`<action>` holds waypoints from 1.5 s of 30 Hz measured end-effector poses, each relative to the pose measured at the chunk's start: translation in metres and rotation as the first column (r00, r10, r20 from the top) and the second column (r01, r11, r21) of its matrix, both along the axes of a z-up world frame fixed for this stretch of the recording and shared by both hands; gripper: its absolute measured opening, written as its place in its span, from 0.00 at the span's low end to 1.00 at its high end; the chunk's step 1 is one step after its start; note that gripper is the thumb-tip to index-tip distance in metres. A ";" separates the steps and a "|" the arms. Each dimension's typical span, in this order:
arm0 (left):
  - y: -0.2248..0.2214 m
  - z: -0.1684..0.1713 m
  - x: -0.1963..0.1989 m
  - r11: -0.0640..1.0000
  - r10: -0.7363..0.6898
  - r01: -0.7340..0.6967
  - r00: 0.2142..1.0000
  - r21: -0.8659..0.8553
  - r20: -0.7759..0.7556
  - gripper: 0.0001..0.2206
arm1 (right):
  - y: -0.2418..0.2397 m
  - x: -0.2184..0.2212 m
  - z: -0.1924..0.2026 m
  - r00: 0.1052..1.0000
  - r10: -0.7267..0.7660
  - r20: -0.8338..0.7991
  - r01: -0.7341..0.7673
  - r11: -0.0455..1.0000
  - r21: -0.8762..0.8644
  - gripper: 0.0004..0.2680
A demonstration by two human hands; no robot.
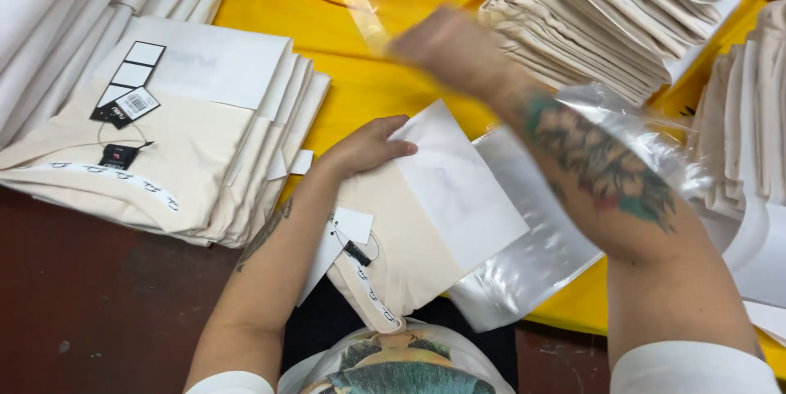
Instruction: The person is bagging folded t-shirts into clear plastic bags at a packaging station.
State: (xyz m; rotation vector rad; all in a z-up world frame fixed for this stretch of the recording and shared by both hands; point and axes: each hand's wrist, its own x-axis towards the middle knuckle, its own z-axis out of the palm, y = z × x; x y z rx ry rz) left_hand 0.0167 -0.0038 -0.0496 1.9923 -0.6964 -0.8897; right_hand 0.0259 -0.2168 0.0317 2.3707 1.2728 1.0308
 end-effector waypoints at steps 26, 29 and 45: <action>0.009 0.029 -0.009 0.984 0.126 -0.138 0.986 0.110 0.107 0.35 | -0.031 -0.010 -0.073 0.751 -0.388 -0.535 0.470 0.883 0.018 0.11; 0.014 -0.004 0.014 0.964 0.254 -0.264 0.917 -0.008 0.307 0.32 | -0.018 -0.026 -0.070 0.642 -0.519 -0.565 0.571 0.815 -0.100 0.14; -0.060 0.015 0.059 0.946 -0.251 -0.021 0.579 0.322 0.775 0.23 | 0.038 -0.104 -0.109 0.723 -0.459 -0.517 0.581 0.809 0.094 0.15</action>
